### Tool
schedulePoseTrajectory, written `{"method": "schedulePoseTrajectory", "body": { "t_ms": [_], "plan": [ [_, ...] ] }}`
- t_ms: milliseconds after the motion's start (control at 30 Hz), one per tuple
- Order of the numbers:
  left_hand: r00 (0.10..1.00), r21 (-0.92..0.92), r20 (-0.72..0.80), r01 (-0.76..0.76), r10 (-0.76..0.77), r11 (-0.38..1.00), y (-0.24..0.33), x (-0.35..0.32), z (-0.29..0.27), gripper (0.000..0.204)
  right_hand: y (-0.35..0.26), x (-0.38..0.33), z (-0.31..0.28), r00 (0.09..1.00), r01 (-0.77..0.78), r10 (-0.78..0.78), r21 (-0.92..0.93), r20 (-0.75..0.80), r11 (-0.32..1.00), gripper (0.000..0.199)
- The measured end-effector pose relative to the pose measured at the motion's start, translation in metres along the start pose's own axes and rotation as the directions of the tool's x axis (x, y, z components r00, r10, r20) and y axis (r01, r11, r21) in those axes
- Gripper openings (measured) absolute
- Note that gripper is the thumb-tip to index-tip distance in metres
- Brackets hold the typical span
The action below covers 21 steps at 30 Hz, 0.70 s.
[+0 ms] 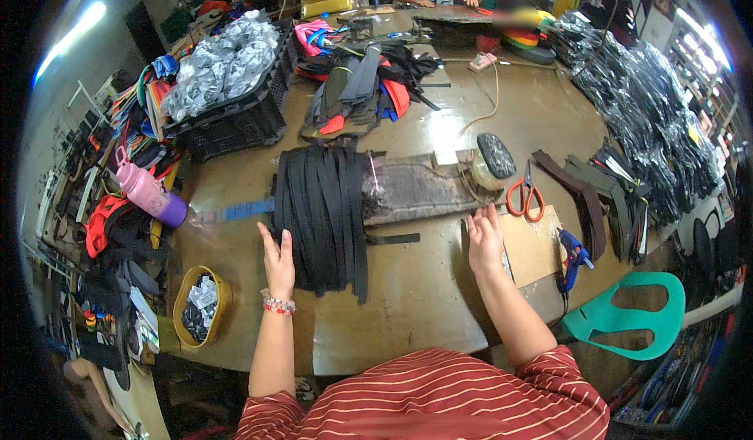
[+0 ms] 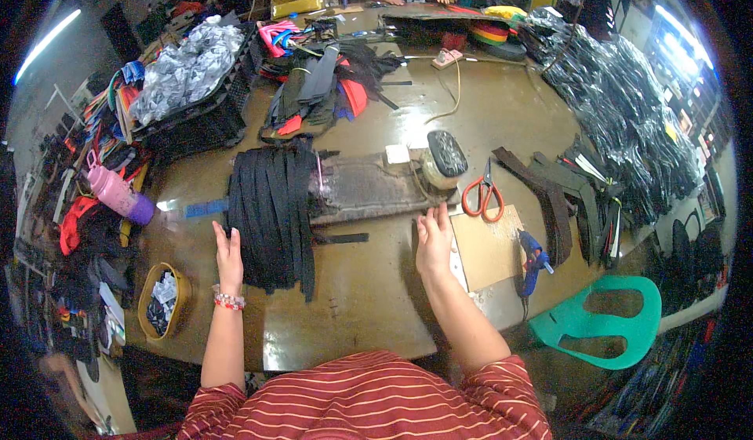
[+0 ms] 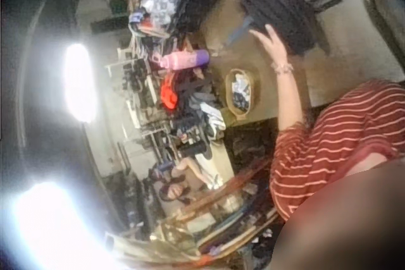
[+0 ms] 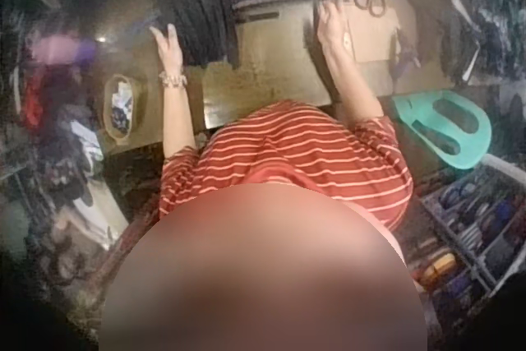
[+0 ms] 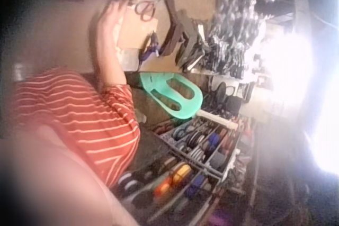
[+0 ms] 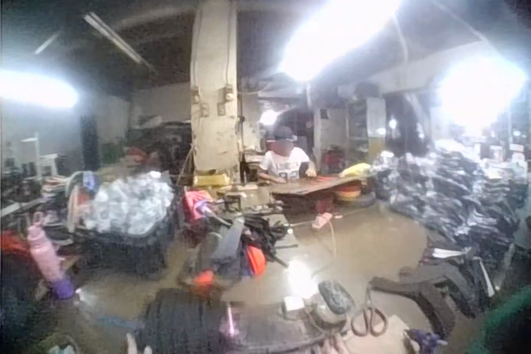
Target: The person handles small white labels and plastic bags, then uses a hot glue gun to attach labels to dark fabric straps on a workbench. The person repeatedly applies glue and presses labels onto the straps, organizing the finished pieces on the table.
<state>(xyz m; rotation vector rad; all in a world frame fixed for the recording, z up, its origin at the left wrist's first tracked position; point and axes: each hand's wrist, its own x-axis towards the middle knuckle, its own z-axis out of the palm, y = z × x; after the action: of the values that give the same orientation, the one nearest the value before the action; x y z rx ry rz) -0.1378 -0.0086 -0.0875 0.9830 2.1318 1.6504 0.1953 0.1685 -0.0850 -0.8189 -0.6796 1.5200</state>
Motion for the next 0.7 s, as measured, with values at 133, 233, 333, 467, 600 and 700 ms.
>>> {"method": "schedulePoseTrajectory", "body": {
  "t_ms": [133,233,333,467,600,700],
  "plan": [
    [0.999,0.085,0.041,-0.005,0.001,0.996,0.003,0.045,0.018,0.084,0.007,0.044,0.002,0.999,0.001,-0.001,-0.011,0.045,1.0,0.072],
    [1.0,0.103,0.022,0.001,-0.004,0.995,0.002,0.08,0.037,0.087,0.016,0.086,0.011,1.0,0.004,-0.003,-0.053,0.011,0.999,0.072],
    [1.0,0.165,-0.002,-0.027,0.028,0.986,0.003,0.103,0.056,0.089,0.014,0.119,0.025,1.0,0.012,-0.009,-0.126,0.026,0.992,0.071],
    [0.999,0.092,0.032,-0.004,0.001,0.996,0.004,0.119,0.068,0.089,-0.01,0.133,0.045,1.0,-0.006,0.012,-0.224,0.023,0.975,0.062],
    [0.998,-0.447,0.062,0.011,0.019,0.894,-0.009,0.126,0.058,0.074,-0.016,0.15,0.073,0.866,0.456,-0.41,-0.79,0.286,0.411,0.043],
    [0.992,-0.601,0.116,0.029,0.051,0.799,-0.028,0.124,0.044,0.066,0.006,0.189,0.103,0.641,0.722,-0.27,-0.684,0.719,-0.105,0.039]
  ]
}}
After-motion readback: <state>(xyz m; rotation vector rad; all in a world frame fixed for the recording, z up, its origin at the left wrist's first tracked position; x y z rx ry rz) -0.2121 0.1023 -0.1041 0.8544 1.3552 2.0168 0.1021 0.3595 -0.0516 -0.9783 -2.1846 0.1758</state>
